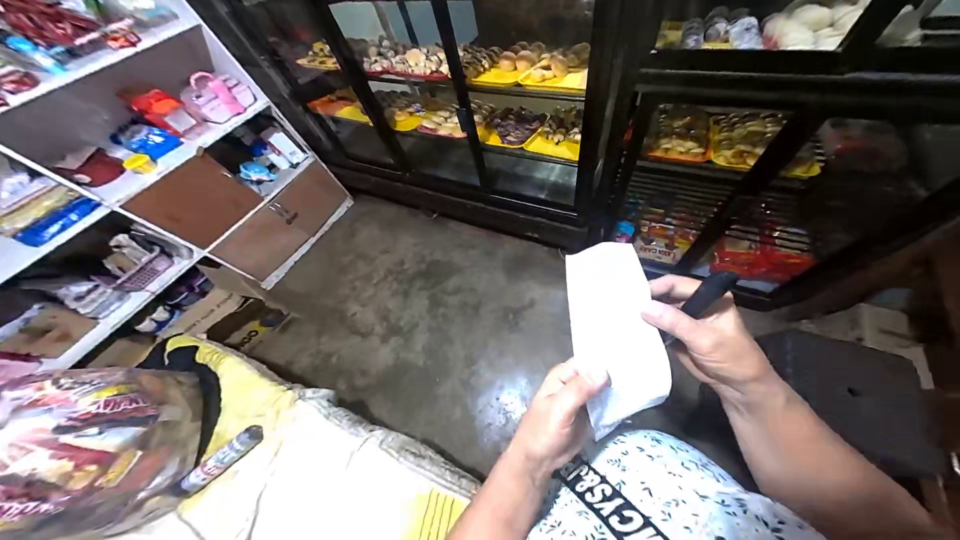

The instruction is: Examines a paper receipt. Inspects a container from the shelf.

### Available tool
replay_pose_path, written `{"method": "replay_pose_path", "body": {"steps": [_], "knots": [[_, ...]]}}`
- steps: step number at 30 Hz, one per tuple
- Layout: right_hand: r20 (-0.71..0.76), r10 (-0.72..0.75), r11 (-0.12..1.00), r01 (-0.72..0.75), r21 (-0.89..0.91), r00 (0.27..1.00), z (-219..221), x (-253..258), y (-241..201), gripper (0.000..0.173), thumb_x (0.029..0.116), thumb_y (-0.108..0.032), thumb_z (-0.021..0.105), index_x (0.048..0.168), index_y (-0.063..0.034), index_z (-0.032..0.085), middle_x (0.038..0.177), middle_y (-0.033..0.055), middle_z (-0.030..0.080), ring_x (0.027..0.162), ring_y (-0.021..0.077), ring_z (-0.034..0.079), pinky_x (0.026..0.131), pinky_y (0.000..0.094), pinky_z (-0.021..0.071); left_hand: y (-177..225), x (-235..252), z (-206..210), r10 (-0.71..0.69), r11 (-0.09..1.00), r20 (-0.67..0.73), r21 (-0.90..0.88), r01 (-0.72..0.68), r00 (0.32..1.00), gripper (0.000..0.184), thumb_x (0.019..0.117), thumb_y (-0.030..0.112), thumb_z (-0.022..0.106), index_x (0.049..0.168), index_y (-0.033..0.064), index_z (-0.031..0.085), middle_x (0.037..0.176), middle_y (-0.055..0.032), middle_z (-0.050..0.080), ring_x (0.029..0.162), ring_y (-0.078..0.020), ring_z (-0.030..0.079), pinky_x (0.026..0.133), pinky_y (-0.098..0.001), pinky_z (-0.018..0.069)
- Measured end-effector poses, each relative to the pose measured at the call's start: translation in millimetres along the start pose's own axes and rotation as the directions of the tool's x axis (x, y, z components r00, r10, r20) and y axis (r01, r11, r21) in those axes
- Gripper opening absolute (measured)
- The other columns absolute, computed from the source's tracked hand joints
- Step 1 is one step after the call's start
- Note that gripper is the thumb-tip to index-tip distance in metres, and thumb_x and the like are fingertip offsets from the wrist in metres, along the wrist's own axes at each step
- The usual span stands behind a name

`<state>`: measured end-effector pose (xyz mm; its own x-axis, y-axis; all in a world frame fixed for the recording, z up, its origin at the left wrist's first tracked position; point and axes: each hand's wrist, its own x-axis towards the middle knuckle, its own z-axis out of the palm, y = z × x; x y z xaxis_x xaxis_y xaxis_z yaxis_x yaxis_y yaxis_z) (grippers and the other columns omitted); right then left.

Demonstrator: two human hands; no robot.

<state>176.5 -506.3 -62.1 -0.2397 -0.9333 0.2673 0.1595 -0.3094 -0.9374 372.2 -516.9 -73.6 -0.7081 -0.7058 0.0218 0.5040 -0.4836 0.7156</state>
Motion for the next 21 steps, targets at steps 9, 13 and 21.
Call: {"method": "replay_pose_path", "body": {"steps": [9,13,21], "knots": [[0.085,-0.049,0.993,0.057,-0.101,0.995,-5,0,4,0.008,0.0916,-0.012,0.072,0.097,-0.0174,0.074,0.088,-0.0096,0.073,0.076,0.0001,0.068,0.070,0.0185,0.0586,-1,4,3,0.026,0.999,-0.096,0.031,-0.023,0.995,0.022,0.0998,0.010,0.049,0.118,0.0108,0.060,0.103,0.0028,0.075,0.097,-0.0086,0.072,0.090,-0.0322,0.0589],[0.117,-0.081,0.985,0.097,-0.141,0.990,-8,1,4,0.008,0.0923,-0.014,0.072,0.097,-0.0186,0.075,0.090,-0.0119,0.073,0.078,-0.0017,0.067,0.072,0.0169,0.0581,-3,8,3,0.040,0.997,-0.120,0.075,-0.031,0.992,0.023,0.1017,0.006,0.043,0.120,0.0083,0.057,0.104,0.0030,0.074,0.098,-0.0087,0.071,0.092,-0.0328,0.0584],[0.117,-0.085,0.988,0.099,-0.116,0.989,-14,5,6,0.008,0.0939,-0.017,0.071,0.101,-0.0185,0.074,0.091,-0.0125,0.073,0.079,-0.0022,0.067,0.073,0.0163,0.0577,-6,13,3,0.017,0.997,-0.128,0.082,-0.007,0.992,0.025,0.1004,0.007,0.045,0.121,0.0079,0.058,0.104,0.0026,0.074,0.098,-0.0088,0.071,0.091,-0.0330,0.0586]]}}
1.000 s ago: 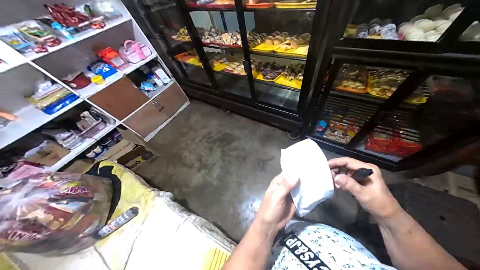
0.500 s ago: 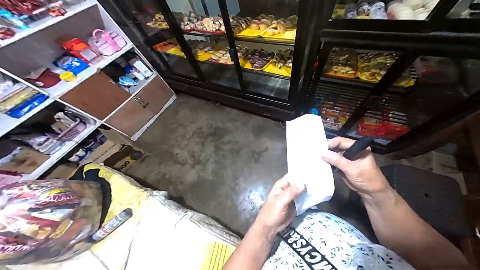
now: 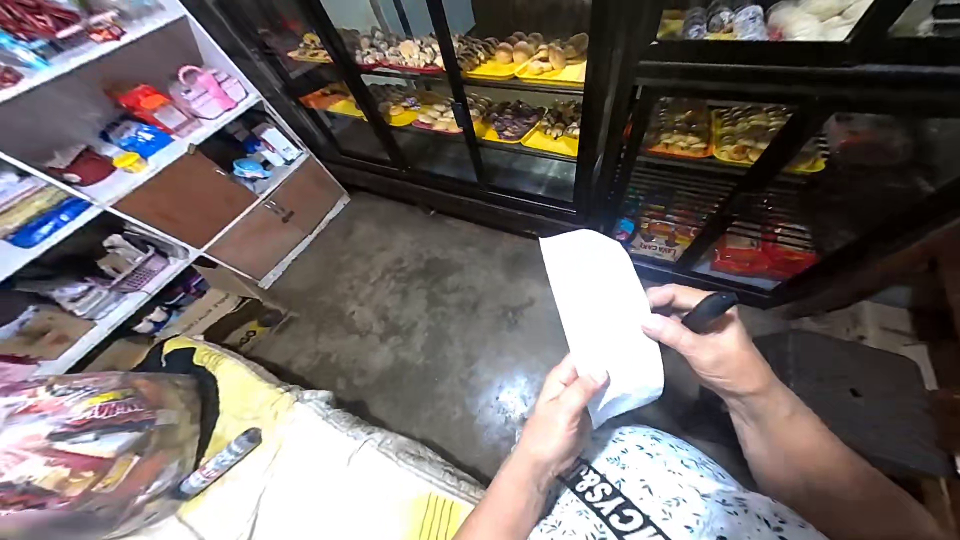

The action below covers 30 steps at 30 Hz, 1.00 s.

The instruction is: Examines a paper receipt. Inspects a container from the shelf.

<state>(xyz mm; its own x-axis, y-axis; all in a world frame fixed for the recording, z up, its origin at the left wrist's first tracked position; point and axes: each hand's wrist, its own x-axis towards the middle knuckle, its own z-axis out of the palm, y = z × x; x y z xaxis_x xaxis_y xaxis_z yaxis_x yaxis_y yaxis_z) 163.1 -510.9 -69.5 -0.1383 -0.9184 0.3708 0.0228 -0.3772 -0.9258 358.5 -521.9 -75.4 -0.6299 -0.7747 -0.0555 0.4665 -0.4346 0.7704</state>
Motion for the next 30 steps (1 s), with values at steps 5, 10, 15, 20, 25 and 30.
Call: {"method": "replay_pose_path", "body": {"steps": [5,10,15,20,25,30], "knots": [[-0.068,-0.018,1.000,0.017,-0.019,0.998,1,4,2,0.007,0.0916,-0.014,0.072,0.095,-0.0190,0.074,0.088,-0.0116,0.072,0.077,-0.0014,0.067,0.072,0.0173,0.0581,0,3,1,-0.023,1.000,0.009,-0.014,0.023,1.000,0.024,0.1010,0.007,0.044,0.120,0.0098,0.058,0.103,0.0029,0.074,0.097,-0.0090,0.072,0.091,-0.0329,0.0590],[-0.145,0.016,1.000,-0.016,0.001,0.989,0,15,1,0.010,0.0911,-0.007,0.071,0.096,-0.0157,0.071,0.082,-0.0080,0.070,0.072,0.0015,0.066,0.068,0.0199,0.0589,-10,10,-10,-0.059,0.996,0.104,-0.060,0.065,0.993,0.018,0.0987,0.013,0.059,0.116,0.0121,0.065,0.104,0.0018,0.075,0.097,-0.0085,0.072,0.090,-0.0312,0.0584],[-0.222,0.021,0.999,-0.011,0.046,0.975,-5,31,1,0.010,0.0916,-0.003,0.068,0.096,-0.0125,0.069,0.079,-0.0059,0.067,0.067,0.0022,0.064,0.063,0.0197,0.0583,-21,10,-9,-0.130,0.989,0.080,0.087,0.124,0.988,0.022,0.1032,0.009,0.048,0.108,0.0124,0.069,0.098,0.0045,0.076,0.091,-0.0061,0.072,0.086,-0.0296,0.0599],[-0.235,0.043,0.998,-0.030,0.060,0.971,-6,37,6,0.009,0.0918,-0.005,0.067,0.096,-0.0125,0.070,0.075,-0.0054,0.066,0.062,0.0022,0.061,0.059,0.0188,0.0557,-16,12,-10,-0.144,0.988,0.086,0.077,0.137,0.986,0.023,0.1038,0.010,0.047,0.107,0.0140,0.069,0.097,0.0047,0.076,0.090,-0.0059,0.072,0.086,-0.0293,0.0598],[-0.241,0.067,0.996,-0.050,0.073,0.968,-6,38,8,0.010,0.0924,-0.005,0.067,0.096,-0.0131,0.070,0.076,-0.0056,0.066,0.063,0.0023,0.062,0.061,0.0191,0.0565,-17,13,-9,-0.122,0.989,0.074,0.096,0.115,0.990,0.024,0.1039,0.010,0.046,0.106,0.0132,0.069,0.096,0.0053,0.075,0.089,-0.0048,0.072,0.086,-0.0285,0.0593],[-0.226,0.087,0.994,-0.070,0.084,0.970,-6,35,12,0.009,0.0936,-0.006,0.066,0.100,-0.0112,0.070,0.079,-0.0042,0.069,0.067,0.0035,0.065,0.063,0.0205,0.0577,-15,15,-9,-0.150,0.983,0.025,0.109,0.146,0.988,0.024,0.1037,0.007,0.042,0.106,0.0098,0.066,0.094,0.0043,0.075,0.088,-0.0060,0.072,0.085,-0.0295,0.0600]]}}
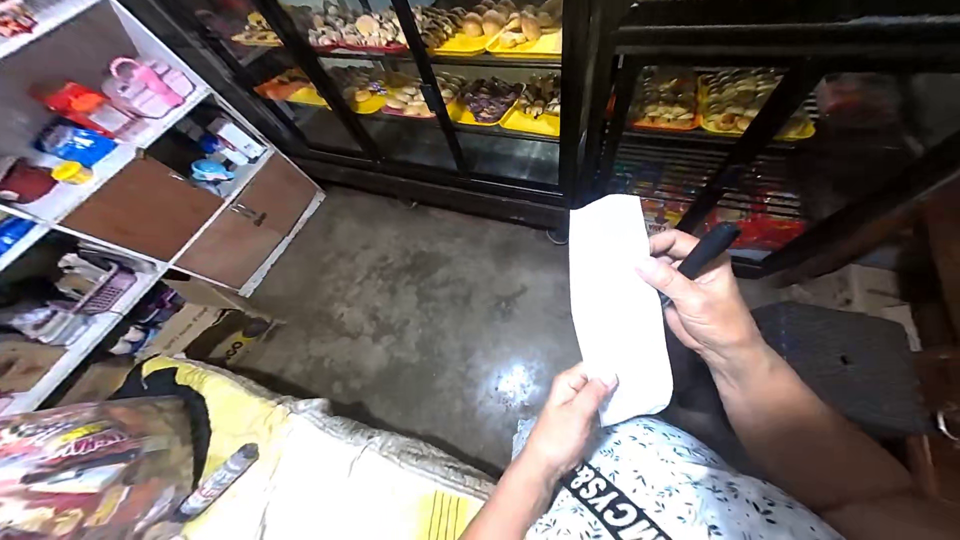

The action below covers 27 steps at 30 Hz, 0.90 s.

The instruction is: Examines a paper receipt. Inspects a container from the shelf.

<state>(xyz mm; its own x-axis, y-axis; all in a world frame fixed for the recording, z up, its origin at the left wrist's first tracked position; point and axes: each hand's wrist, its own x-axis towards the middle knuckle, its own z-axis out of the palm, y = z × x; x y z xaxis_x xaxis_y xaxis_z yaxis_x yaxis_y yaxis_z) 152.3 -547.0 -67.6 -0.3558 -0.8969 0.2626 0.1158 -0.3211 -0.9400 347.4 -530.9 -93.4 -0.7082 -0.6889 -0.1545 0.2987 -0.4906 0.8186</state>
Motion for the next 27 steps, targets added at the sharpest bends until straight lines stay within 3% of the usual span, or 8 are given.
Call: {"method": "replay_pose_path", "body": {"steps": [6,8,11,14,16,20,22,27], "knots": [[0.196,-0.048,0.988,0.075,-0.132,0.979,-7,-17,2,0.062,0.0941,-0.020,0.069,0.152,-0.0146,0.047,0.092,-0.0095,0.072,0.077,0.0005,0.067,0.072,0.0189,0.0584,6,0,-1,0.014,0.999,-0.062,-0.041,-0.016,0.998,0.026,0.1033,0.005,0.040,0.107,0.0088,0.065,0.093,0.0024,0.076,0.086,-0.0081,0.073,0.083,-0.0312,0.0615],[0.296,-0.085,0.979,0.135,-0.152,0.951,-10,-26,4,0.045,0.0958,-0.022,0.070,0.139,-0.0135,0.062,0.107,-0.0097,0.073,0.086,-0.0023,0.066,0.078,0.0169,0.0569,9,-1,-2,0.020,0.998,-0.077,-0.061,-0.025,0.997,0.025,0.1031,0.006,0.040,0.108,0.0083,0.064,0.094,0.0017,0.076,0.087,-0.0088,0.073,0.083,-0.0317,0.0615],[0.335,-0.116,0.957,0.196,-0.215,0.935,-11,-29,6,0.019,0.0953,-0.010,0.066,0.111,-0.0064,0.076,0.101,-0.0078,0.074,0.083,-0.0072,0.063,0.075,0.0119,0.0531,9,-1,-3,0.031,0.993,-0.070,-0.110,-0.038,0.997,0.021,0.1012,0.005,0.044,0.107,0.0081,0.065,0.094,0.0009,0.076,0.087,-0.0090,0.073,0.083,-0.0315,0.0612],[0.174,-0.086,0.958,0.129,-0.255,0.981,-6,-24,1,0.022,0.0891,0.001,0.067,0.108,-0.0042,0.077,0.095,-0.0064,0.075,0.074,-0.0051,0.063,0.069,0.0135,0.0546,-1,-2,-5,0.028,0.999,-0.011,-0.043,-0.029,1.000,0.017,0.0987,0.003,0.052,0.108,0.0092,0.066,0.096,0.0046,0.075,0.090,-0.0054,0.072,0.086,-0.0289,0.0596],[0.118,-0.089,0.967,0.114,-0.229,0.989,-5,-19,-3,0.024,0.0901,0.003,0.067,0.111,-0.0058,0.076,0.100,-0.0057,0.076,0.079,-0.0013,0.067,0.073,0.0169,0.0577,-7,-3,-4,-0.007,1.000,-0.009,0.026,0.007,1.000,0.020,0.1010,0.002,0.048,0.107,0.0074,0.066,0.095,0.0048,0.075,0.090,-0.0050,0.071,0.087,-0.0291,0.0590],[0.345,-0.112,0.958,0.194,-0.213,0.932,-13,-23,-6,0.017,0.0957,-0.015,0.068,0.109,-0.0075,0.076,0.098,-0.0085,0.074,0.078,-0.0060,0.062,0.069,0.0128,0.0532,0,-5,-3,0.007,1.000,-0.058,-0.017,-0.008,0.998,0.023,0.1019,0.003,0.044,0.104,0.0087,0.066,0.093,0.0035,0.075,0.089,-0.0070,0.072,0.086,-0.0313,0.0601],[0.462,-0.087,0.948,0.215,-0.232,0.883,-12,-27,-6,0.017,0.0971,-0.013,0.066,0.107,-0.0025,0.076,0.096,-0.0049,0.073,0.083,-0.0076,0.062,0.074,0.0104,0.0520,5,-7,-5,0.019,0.999,-0.082,-0.043,-0.022,0.996,0.022,0.1005,0.003,0.045,0.104,0.0085,0.066,0.094,0.0025,0.075,0.089,-0.0083,0.073,0.086,-0.0322,0.0605],[0.376,-0.102,0.938,0.215,-0.270,0.921,-5,-26,-4,0.013,0.0928,-0.006,0.067,0.100,0.0000,0.076,0.089,-0.0043,0.073,0.076,-0.0087,0.060,0.070,0.0092,0.0514,5,-13,-6,0.067,0.995,-0.044,-0.066,-0.069,0.997,0.019,0.1018,0.018,0.054,0.101,0.0138,0.073,0.093,0.0024,0.077,0.088,-0.0076,0.073,0.084,-0.0306,0.0609]]}}
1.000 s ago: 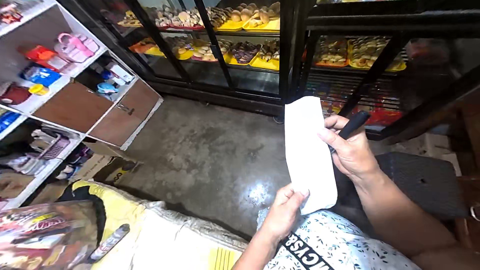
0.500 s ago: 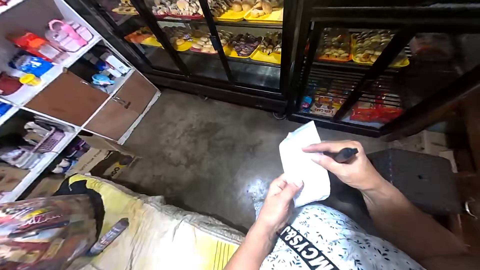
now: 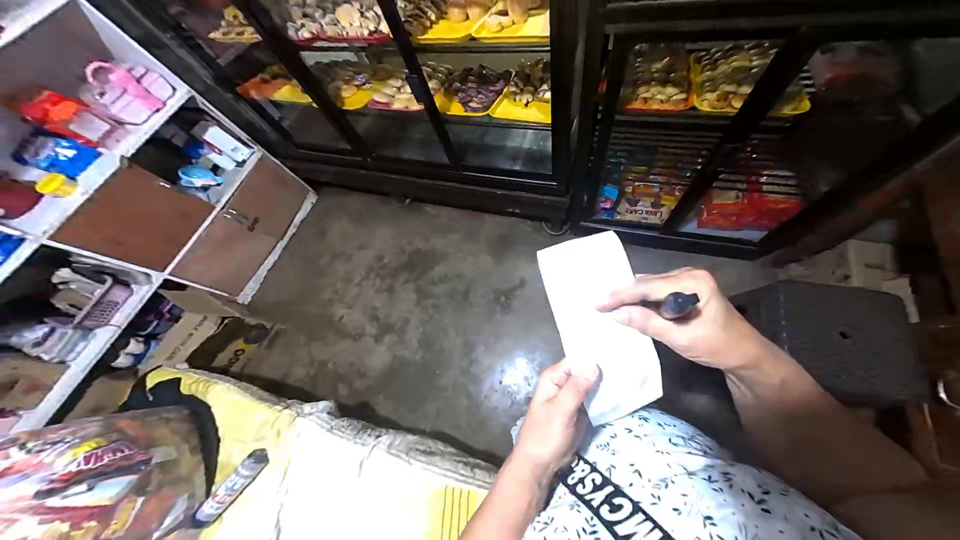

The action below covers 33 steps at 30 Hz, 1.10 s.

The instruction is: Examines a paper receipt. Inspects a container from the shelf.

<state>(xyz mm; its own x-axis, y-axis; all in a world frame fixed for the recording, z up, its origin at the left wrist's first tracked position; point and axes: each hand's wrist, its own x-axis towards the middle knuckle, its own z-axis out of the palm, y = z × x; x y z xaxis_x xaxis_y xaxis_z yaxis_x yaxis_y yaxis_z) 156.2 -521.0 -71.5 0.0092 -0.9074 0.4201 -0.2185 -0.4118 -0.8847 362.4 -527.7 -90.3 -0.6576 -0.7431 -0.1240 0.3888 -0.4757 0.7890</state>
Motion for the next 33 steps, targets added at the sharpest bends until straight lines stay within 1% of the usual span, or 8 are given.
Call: {"method": "replay_pose_path", "body": {"steps": [7,12,15,17,20,23,26,33], "knots": [[-0.027,-0.005,1.000,0.005,0.020,1.000,4,4,-2,0.014,0.0909,-0.001,0.066,0.100,0.0008,0.076,0.088,-0.0039,0.073,0.071,-0.0087,0.057,0.065,0.0085,0.0486,-1,-4,-5,0.026,0.999,0.069,-0.027,-0.024,0.997,0.022,0.0997,0.034,0.061,0.103,0.0183,0.076,0.098,0.0029,0.077,0.093,-0.0068,0.072,0.087,-0.0304,0.0596],[-0.096,-0.007,0.999,0.011,0.041,0.995,2,8,-6,0.018,0.0888,0.003,0.065,0.103,-0.0001,0.076,0.093,-0.0031,0.075,0.071,-0.0055,0.062,0.064,0.0112,0.0528,-9,-7,-7,0.033,0.999,0.148,0.002,-0.034,0.988,0.016,0.1007,0.022,0.061,0.106,0.0189,0.076,0.102,0.0052,0.076,0.097,-0.0042,0.071,0.090,-0.0287,0.0579],[-0.120,0.002,0.999,0.004,0.047,0.993,3,10,-8,0.019,0.0887,0.003,0.064,0.103,-0.0012,0.076,0.091,-0.0047,0.074,0.069,-0.0060,0.059,0.062,0.0113,0.0505,-9,-8,-4,0.013,0.999,0.126,0.031,-0.017,0.992,0.018,0.1025,0.021,0.058,0.104,0.0187,0.075,0.100,0.0056,0.076,0.094,-0.0043,0.072,0.088,-0.0290,0.0587],[-0.116,0.002,0.997,0.007,0.078,0.993,4,9,-7,0.017,0.0912,0.001,0.065,0.105,-0.0019,0.075,0.094,-0.0046,0.075,0.073,-0.0048,0.062,0.065,0.0125,0.0534,-9,-8,-3,0.023,0.999,0.120,0.023,-0.026,0.993,0.018,0.1022,0.020,0.057,0.103,0.0184,0.076,0.099,0.0051,0.077,0.094,-0.0046,0.072,0.088,-0.0291,0.0590],[-0.057,-0.033,0.995,0.038,0.090,0.998,2,4,-4,0.016,0.0936,-0.010,0.068,0.107,-0.0034,0.075,0.093,-0.0058,0.073,0.073,-0.0050,0.061,0.066,0.0125,0.0528,-8,-8,-1,0.036,0.999,0.085,-0.003,-0.035,0.996,0.020,0.1022,0.017,0.055,0.104,0.0168,0.075,0.100,0.0033,0.077,0.094,-0.0063,0.072,0.088,-0.0307,0.0592],[0.085,-0.081,0.995,0.075,0.064,0.993,-4,-5,-5,0.021,0.0977,-0.019,0.067,0.110,-0.0043,0.075,0.092,-0.0063,0.071,0.079,-0.0075,0.060,0.070,0.0100,0.0508,-4,-8,2,0.037,0.999,0.006,-0.007,-0.037,0.999,0.019,0.1015,0.016,0.055,0.103,0.0150,0.074,0.097,0.0027,0.077,0.092,-0.0070,0.073,0.087,-0.0310,0.0597],[0.143,-0.093,0.995,0.089,0.034,0.985,-7,-10,-6,0.019,0.0977,-0.010,0.064,0.110,0.0001,0.074,0.096,-0.0026,0.071,0.086,-0.0076,0.060,0.076,0.0085,0.0501,-2,-7,3,0.048,0.998,-0.004,-0.031,-0.048,0.999,0.018,0.1007,0.014,0.056,0.101,0.0144,0.073,0.097,0.0023,0.077,0.092,-0.0072,0.073,0.087,-0.0309,0.0598],[0.006,-0.105,0.993,0.104,0.050,0.994,-6,-9,-6,0.014,0.0953,-0.007,0.066,0.104,-0.0021,0.075,0.096,-0.0032,0.073,0.086,-0.0034,0.064,0.077,0.0133,0.0544,-5,-7,3,0.054,0.999,0.058,-0.002,-0.054,0.997,0.018,0.1009,0.014,0.057,0.106,0.0154,0.073,0.100,0.0035,0.076,0.095,-0.0066,0.072,0.089,-0.0309,0.0589]]}}
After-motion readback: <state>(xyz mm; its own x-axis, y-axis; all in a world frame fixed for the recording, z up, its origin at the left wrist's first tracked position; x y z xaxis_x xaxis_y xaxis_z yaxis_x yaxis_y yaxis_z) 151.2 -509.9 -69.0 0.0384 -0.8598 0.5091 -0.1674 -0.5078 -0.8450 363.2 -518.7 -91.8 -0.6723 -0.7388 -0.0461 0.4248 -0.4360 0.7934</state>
